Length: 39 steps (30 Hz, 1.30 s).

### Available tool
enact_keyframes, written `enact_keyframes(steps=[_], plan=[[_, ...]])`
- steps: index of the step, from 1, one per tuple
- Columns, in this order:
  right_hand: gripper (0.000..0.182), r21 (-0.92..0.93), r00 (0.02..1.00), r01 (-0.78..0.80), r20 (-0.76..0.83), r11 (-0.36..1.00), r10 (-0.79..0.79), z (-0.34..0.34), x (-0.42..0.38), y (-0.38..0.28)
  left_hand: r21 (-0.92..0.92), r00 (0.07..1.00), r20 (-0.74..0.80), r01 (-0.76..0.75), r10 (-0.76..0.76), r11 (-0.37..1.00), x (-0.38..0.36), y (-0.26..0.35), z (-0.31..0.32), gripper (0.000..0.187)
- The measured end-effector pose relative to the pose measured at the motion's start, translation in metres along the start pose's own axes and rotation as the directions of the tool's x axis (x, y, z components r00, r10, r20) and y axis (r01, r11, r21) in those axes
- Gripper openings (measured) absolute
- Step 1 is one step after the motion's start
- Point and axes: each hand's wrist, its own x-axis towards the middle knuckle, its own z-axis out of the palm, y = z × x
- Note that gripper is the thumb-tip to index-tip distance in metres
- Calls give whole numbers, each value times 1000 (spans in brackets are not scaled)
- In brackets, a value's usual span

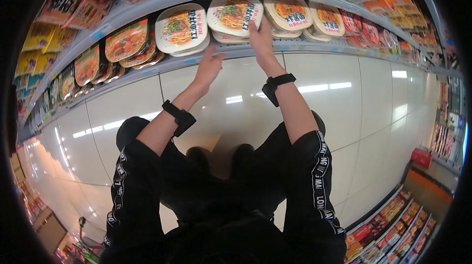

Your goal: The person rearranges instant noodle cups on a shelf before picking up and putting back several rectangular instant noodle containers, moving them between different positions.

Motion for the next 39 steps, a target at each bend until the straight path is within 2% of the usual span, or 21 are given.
enact_keyframes(steps=[2, 3, 4, 6, 7, 10, 12, 14, 16, 18, 20, 22, 24, 26, 27, 29, 32, 39], plan=[[40, -89, 995, 104, 20, 991, -103, -3, 5, 3, -178, 998, -33, -64, 59, 982, 0, 0, 1, 71], [41, -159, 993, 112, -1, 981, -114, -4, 9, 7, -165, 994, 35, -95, 102, 982, 3, 1, -2, 76], [41, -153, 993, 105, -32, 983, -111, -5, 14, 11, -149, 992, 62, -99, 109, 984, 5, 2, -2, 76], [41, -266, 988, 128, -47, 955, -146, -5, 16, 16, -201, 993, -18, -120, 119, 972, 5, 5, 1, 77], [42, -299, 989, 105, -69, 949, -131, -5, 17, 16, -210, 993, -4, -118, 120, 971, 3, 9, 1, 81], [43, -200, 992, 113, -37, 973, -122, -10, 21, 21, -177, 991, 16, -129, 134, 976, 5, 12, 3, 84], [45, -226, 988, 140, -26, 964, -150, -15, 21, 18, -189, 988, 33, -139, 148, 972, 10, 10, 4, 86], [44, -295, 993, 107, -19, 950, -118, -19, 16, 16, -204, 987, 42, -145, 156, 968, 15, 8, 7, 88], [47, -306, 996, 81, -20, 949, -91, -22, 13, 13, -262, 974, 20, -211, 224, 942, 19, 6, 9, 92], [50, -318, 998, 54, -22, 947, -65, -20, 10, 15, -303, 977, 14, -196, 210, 933, 24, 8, 11, 91], [59, -141, 998, -67, -3, 988, 67, -14, 3, 15, -344, 980, 11, -181, 197, 921, 25, 11, 12, 91], [64, -95, 993, -99, 57, 991, 105, -13, -6, 12, -435, 993, 28, -90, 113, 896, 24, 19, 11, 85], [70, -49, 984, -134, 116, 990, 139, -15, -7, 2, -462, 994, 19, -91, 112, 882, 23, 20, 13, 83], [67, -20, 933, -284, 224, 959, 281, -23, -4, -5, -490, 994, 10, -91, 110, 867, 24, 18, 13, 82], [67, -20, 933, -285, 225, 958, 282, -25, -3, -4, -522, 993, 22, -89, 117, 849, 28, 14, 11, 83], [69, 92, 930, -317, 227, 944, 290, -27, -1, -3, -550, 992, 33, -86, 124, 831, 27, 12, 10, 84], [70, 130, 928, -347, 192, 929, 320, -26, -2, -9, -568, 991, 31, -93, 134, 818, 21, 20, 12, 86], [71, 85, 920, -362, 192, 928, 341, -22, 0, -27, -527, 988, 25, -114, 150, 842, 18, 31, 10, 85]])
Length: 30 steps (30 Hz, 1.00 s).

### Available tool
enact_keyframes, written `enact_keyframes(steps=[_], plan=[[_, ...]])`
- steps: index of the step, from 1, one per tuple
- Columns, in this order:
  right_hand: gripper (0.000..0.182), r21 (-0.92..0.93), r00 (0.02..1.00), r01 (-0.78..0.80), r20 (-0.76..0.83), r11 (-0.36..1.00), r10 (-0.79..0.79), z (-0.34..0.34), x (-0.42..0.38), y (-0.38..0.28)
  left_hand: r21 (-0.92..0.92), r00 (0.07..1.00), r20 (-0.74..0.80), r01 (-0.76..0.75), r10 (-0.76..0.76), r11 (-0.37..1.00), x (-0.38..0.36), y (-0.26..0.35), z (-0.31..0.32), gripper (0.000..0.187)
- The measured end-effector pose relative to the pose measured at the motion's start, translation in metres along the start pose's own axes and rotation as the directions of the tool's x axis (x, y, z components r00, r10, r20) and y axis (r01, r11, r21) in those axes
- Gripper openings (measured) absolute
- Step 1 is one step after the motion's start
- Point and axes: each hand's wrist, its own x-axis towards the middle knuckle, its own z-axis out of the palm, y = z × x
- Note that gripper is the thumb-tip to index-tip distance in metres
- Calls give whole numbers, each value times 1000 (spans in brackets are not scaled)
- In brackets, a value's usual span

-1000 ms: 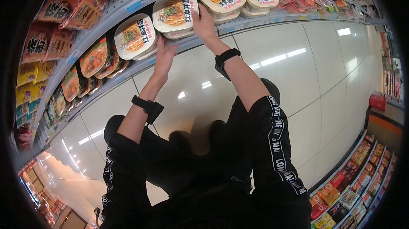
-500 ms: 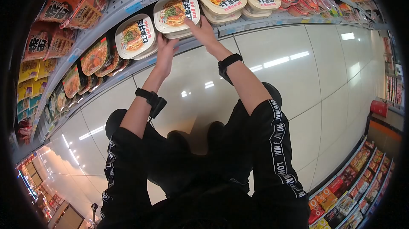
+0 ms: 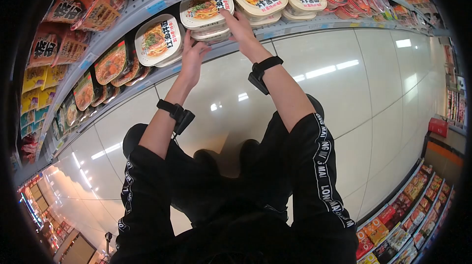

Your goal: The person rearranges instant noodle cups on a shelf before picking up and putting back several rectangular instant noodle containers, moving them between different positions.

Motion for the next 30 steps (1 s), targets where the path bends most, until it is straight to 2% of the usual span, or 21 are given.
enact_keyframes(steps=[2, 12, 17, 23, 25, 30], plan=[[69, -25, 998, 14, -54, 1000, -15, 3, -1, -5, -3, 1000, 25, -6, 6, 1000, 2, 0, -1, 84], [64, -67, 992, 63, -108, 996, -70, 10, -4, -10, 4, 999, 42, -22, 22, 1000, 4, -2, -2, 84], [67, -102, 999, 23, -20, 995, -25, 2, -4, -8, -27, 1000, 26, 15, -14, 1000, -3, -5, -1, 82], [65, -184, 1000, 5, 17, 983, -2, -3, -3, -2, -71, 999, -2, 38, -38, 997, -6, -18, -4, 86], [64, -224, 1000, -1, 23, 975, 7, -6, -2, 1, -71, 999, -8, 30, -31, 997, -14, -19, -1, 80], [65, -280, 999, -10, 37, 960, 21, -10, -3, 7, -80, 997, -7, 73, -73, 994, -21, -15, -6, 79]])
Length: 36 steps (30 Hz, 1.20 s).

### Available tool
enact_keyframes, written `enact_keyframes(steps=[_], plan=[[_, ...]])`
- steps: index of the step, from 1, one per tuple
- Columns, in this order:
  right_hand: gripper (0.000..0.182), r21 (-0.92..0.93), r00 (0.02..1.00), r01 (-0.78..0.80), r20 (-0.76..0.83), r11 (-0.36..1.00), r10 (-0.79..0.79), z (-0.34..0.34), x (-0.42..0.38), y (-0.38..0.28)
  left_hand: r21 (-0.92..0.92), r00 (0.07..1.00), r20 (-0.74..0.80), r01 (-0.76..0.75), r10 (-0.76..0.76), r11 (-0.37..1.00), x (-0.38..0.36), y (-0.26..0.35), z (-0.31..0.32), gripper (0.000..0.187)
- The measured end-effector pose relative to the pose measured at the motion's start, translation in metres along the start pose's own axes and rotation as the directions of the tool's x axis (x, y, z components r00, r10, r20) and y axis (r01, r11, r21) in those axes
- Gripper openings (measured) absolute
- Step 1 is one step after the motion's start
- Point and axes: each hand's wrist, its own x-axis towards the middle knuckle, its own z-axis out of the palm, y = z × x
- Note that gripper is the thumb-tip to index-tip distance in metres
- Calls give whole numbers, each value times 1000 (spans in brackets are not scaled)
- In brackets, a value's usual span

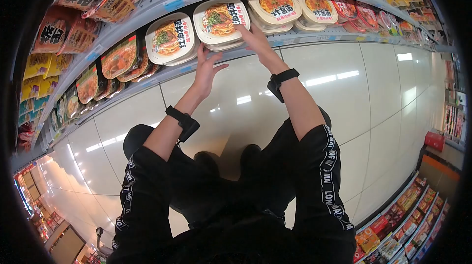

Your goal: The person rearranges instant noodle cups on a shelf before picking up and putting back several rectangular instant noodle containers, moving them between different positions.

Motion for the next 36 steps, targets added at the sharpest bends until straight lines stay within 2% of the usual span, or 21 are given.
enact_keyframes(steps=[2, 8, 19, 23, 25, 30, 33, 36], plan=[[71, -13, 1000, 4, 20, 1000, -4, 0, 1, 3, -6, 1000, 2, 9, -9, 1000, 0, -1, -2, 79], [71, -94, 998, 15, 62, 995, -9, -1, 0, 1, 68, 1000, 4, -30, 30, 997, 0, -9, -7, 80], [71, -60, 995, -16, 102, 998, 22, -2, -8, -11, 285, 999, 17, -33, 29, 958, -5, -14, -8, 81], [72, -63, 995, -19, 98, 998, 25, 1, -11, -14, 246, 999, 33, 4, -13, 969, -9, -3, -10, 81], [72, -60, 995, -18, 93, 998, 24, 3, -15, -17, 236, 999, -13, -27, 31, 971, -6, -5, -13, 82], [73, -63, 995, -14, 102, 998, 20, 3, -12, -12, 177, 998, 26, -55, 51, 983, 2, -15, -14, 84], [65, -87, 999, 0, 52, 996, 4, 5, -12, -10, 150, 1000, 23, -16, 13, 988, -2, -11, -11, 84], [73, -84, 994, -7, 110, 996, 16, 5, -15, -12, 175, 1000, 19, -1, -2, 985, -4, -12, -12, 84]])
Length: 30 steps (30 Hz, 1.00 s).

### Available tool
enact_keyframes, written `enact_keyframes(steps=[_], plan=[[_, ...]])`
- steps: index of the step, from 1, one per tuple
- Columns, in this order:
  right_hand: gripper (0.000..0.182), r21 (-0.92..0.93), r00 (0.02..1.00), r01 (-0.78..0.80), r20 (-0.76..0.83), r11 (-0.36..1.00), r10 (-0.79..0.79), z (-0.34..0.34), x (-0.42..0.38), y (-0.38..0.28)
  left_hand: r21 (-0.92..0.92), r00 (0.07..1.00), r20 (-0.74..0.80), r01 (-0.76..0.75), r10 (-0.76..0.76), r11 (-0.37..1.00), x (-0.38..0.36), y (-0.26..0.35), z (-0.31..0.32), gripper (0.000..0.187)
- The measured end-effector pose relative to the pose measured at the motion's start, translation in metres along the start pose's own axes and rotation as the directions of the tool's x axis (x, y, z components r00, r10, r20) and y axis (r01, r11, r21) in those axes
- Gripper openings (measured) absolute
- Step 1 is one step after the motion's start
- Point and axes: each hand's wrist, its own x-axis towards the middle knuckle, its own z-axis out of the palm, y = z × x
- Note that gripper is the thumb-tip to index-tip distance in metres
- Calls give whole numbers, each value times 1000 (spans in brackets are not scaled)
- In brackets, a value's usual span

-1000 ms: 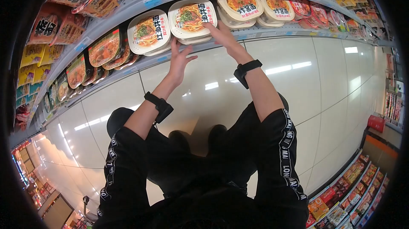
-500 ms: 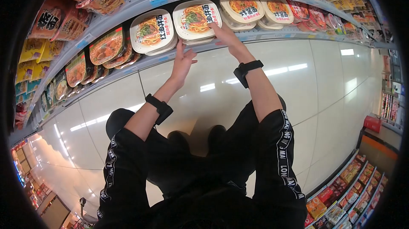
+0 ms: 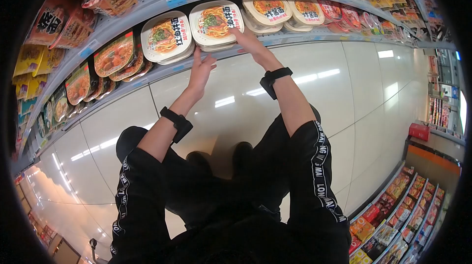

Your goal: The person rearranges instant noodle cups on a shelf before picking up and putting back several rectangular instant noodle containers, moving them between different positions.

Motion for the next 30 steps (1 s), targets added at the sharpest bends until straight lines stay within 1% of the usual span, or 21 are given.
enact_keyframes(steps=[3, 5, 7, 8, 10, 11, 12, 13, 14, 15, 17, 18, 19, 21, 22, 23, 25, 26, 27, 29, 30], plan=[[72, -11, 1000, 6, -12, 1000, -6, 0, 3, 3, 61, 1000, 1, -18, 18, 998, 2, -3, -1, 82], [72, 23, 1000, -29, 8, 999, 29, 0, 3, 0, 92, 1000, 8, -27, 26, 995, -2, 0, 1, 80], [72, 22, 998, -37, -43, 999, 38, 3, -3, -4, 87, 995, -55, 86, -81, 992, -11, 10, 7, 71], [72, 25, 995, -44, -87, 999, 46, 4, -5, -6, 86, 996, -45, 82, -78, 993, -14, 11, 10, 71], [71, 41, 991, -47, -120, 998, 51, -4, 2, -1, -93, 940, 5, 341, -342, 936, -19, 11, 20, 58], [71, 59, 988, -52, -144, 997, 60, -8, 1, 0, -91, 939, 18, 343, -342, 935, -21, 10, 24, 58], [71, 59, 985, -53, -159, 997, 62, -14, -2, 1, -75, 945, 97, 321, -313, 944, -23, 8, 30, 54], [69, 114, 977, -60, -196, 992, 81, -21, -7, 3, -64, 942, 176, 299, -284, 952, -24, 7, 38, 50], [67, 167, 967, -63, -234, 984, 102, -29, -13, 4, -72, 945, 189, 285, -268, 956, -24, 12, 48, 37], [67, 162, 963, -63, -248, 985, 103, -37, -19, 4, -75, 942, 204, 286, -266, 955, -22, 15, 57, 37], [65, 328, 923, -15, -358, 945, 139, -56, -33, 10, -62, 939, 267, 240, -215, 969, -16, 24, 72, 29], [55, 427, 898, 29, -408, 904, 163, -69, -37, 12, -76, 958, 233, 186, -164, 980, -17, 30, 80, 29], [55, 430, 889, 36, -426, 902, 167, -80, -42, 16, -69, 953, 253, 188, -165, 980, -16, 31, 83, 29], [45, 462, 723, 182, -661, 868, 200, -96, -61, 8, -44, 956, 266, 139, -122, 989, -12, 34, 91, 31], [39, 483, 682, 215, -696, 849, 223, -106, -70, 4, -50, 955, 265, 153, -135, 987, -11, 33, 93, 31], [39, 479, 671, 214, -705, 851, 228, -112, -76, 1, -51, 950, 278, 160, -140, 986, -10, 32, 96, 31], [38, 505, 594, 331, -768, 797, 240, -121, -80, -1, -68, 951, 279, 159, -134, 985, -5, 28, 100, 32], [34, 550, 577, 368, -767, 750, 280, -120, -77, -3, -62, 953, 284, 128, -105, 990, -2, 26, 102, 30], [34, 556, 588, 370, -760, 744, 276, -116, -71, -7, -57, 957, 272, 119, -99, 991, 1, 25, 107, 30], [28, 584, 647, 360, -718, 728, 256, -106, -58, -8, -56, 985, 136, 116, -108, 992, 6, 20, 115, 23], [22, 529, 664, 365, -725, 767, 184, -102, -52, -9, -37, 985, 129, 123, -117, 992, 6, 24, 122, 23]])
